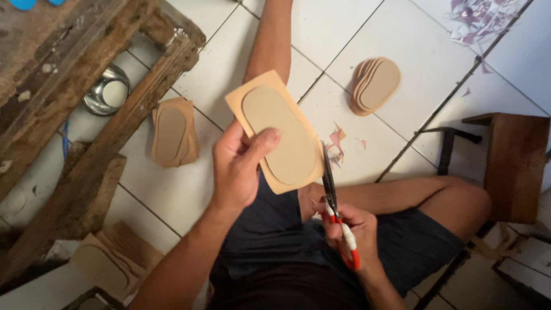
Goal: The person sits on the workshop floor and trims the edge of a cardboard sandal footbed blank with scissors, rotating the blank to cut evenly around the outline. Finished footbeds are placed on a growing stack on the floor beside them.
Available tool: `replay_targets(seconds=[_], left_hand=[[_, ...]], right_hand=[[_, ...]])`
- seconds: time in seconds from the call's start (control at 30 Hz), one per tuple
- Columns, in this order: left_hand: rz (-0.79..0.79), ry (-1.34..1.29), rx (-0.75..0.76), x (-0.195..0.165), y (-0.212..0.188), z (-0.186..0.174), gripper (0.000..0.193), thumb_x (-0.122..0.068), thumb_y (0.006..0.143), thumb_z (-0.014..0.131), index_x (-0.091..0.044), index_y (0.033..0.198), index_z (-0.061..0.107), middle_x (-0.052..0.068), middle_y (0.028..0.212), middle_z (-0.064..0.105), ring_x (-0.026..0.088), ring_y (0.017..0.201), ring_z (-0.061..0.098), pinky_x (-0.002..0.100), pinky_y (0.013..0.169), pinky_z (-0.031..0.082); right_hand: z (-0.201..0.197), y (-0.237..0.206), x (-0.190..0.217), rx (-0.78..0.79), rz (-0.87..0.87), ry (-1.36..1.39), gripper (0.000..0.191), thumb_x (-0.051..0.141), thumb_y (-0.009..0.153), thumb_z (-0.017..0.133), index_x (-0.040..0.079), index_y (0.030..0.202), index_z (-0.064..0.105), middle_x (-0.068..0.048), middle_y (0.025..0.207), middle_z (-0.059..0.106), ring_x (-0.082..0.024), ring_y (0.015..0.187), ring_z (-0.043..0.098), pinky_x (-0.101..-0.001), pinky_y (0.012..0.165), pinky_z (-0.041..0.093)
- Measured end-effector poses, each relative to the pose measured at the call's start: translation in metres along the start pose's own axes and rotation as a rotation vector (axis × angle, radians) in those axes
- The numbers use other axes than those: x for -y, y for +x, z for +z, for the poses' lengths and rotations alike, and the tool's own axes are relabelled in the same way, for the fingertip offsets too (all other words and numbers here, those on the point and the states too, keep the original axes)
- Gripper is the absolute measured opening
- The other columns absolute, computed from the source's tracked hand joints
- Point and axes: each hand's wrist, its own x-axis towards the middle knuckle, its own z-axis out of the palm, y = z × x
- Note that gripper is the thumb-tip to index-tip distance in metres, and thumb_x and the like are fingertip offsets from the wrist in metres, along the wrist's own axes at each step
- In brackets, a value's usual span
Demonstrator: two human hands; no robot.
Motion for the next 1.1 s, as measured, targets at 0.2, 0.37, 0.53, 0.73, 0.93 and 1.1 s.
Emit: replay_targets(seconds=[0.2,0.37,0.53,0.73,0.93,1.1], left_hand=[[-0.120,0.140,0.100,-0.009,0.004,-0.008,0.026,-0.004,0.100,0.067,0.006,0.124,0.065,0.005,0.106,0.073,0.009,0.094,0.068,0.026,0.085,0.056],[-0.160,0.110,0.171,-0.009,0.004,-0.006,0.024,-0.005,0.101,0.067,0.005,0.123,0.065,0.005,0.106,0.073,0.008,0.094,0.067,0.025,0.084,0.056],[-0.223,0.174,0.222,-0.011,0.009,-0.012,0.022,-0.007,0.099,0.067,0.003,0.118,0.066,0.004,0.102,0.073,0.007,0.091,0.069,0.025,0.080,0.057],[-0.253,0.244,0.291,0.000,0.005,-0.007,0.022,-0.007,0.099,0.070,0.005,0.117,0.067,0.004,0.099,0.073,0.006,0.087,0.067,0.023,0.075,0.055],[-0.317,0.181,0.326,-0.002,0.002,-0.006,0.023,-0.008,0.098,0.069,0.003,0.118,0.066,0.002,0.097,0.074,0.004,0.085,0.067,0.022,0.074,0.055],[-0.350,0.305,0.393,0.001,-0.007,0.001,0.024,-0.007,0.095,0.071,0.003,0.117,0.069,0.001,0.095,0.073,0.002,0.084,0.064,0.022,0.072,0.054]], right_hand=[[-0.008,-0.004,-0.001,0.074,-0.022,-0.021,0.062,0.037,0.076,0.090,-0.009,0.114,0.073,-0.001,0.074,0.060,-0.008,0.055,0.050,-0.0226,0.045,0.035],[-0.005,-0.002,-0.002,0.135,-0.183,0.022,0.060,0.036,0.085,0.086,-0.008,0.123,0.073,0.002,0.076,0.059,-0.006,0.061,0.050,-0.0205,0.051,0.035],[-0.007,-0.002,-0.002,0.036,0.016,-0.026,0.060,0.035,0.076,0.091,-0.010,0.111,0.072,-0.003,0.068,0.059,-0.008,0.049,0.046,-0.0245,0.040,0.032],[-0.006,0.004,-0.002,0.080,-0.091,0.036,0.064,0.045,0.082,0.086,-0.008,0.114,0.072,-0.001,0.072,0.059,-0.007,0.056,0.048,-0.0226,0.048,0.033],[-0.003,0.002,0.003,-0.009,-0.044,-0.073,0.063,0.051,0.075,0.085,-0.005,0.098,0.071,-0.001,0.066,0.059,-0.007,0.048,0.047,-0.0231,0.041,0.032],[-0.002,0.004,0.001,0.045,-0.129,0.000,0.063,0.055,0.082,0.083,-0.004,0.101,0.070,0.000,0.073,0.059,-0.007,0.060,0.049,-0.0234,0.052,0.035]])
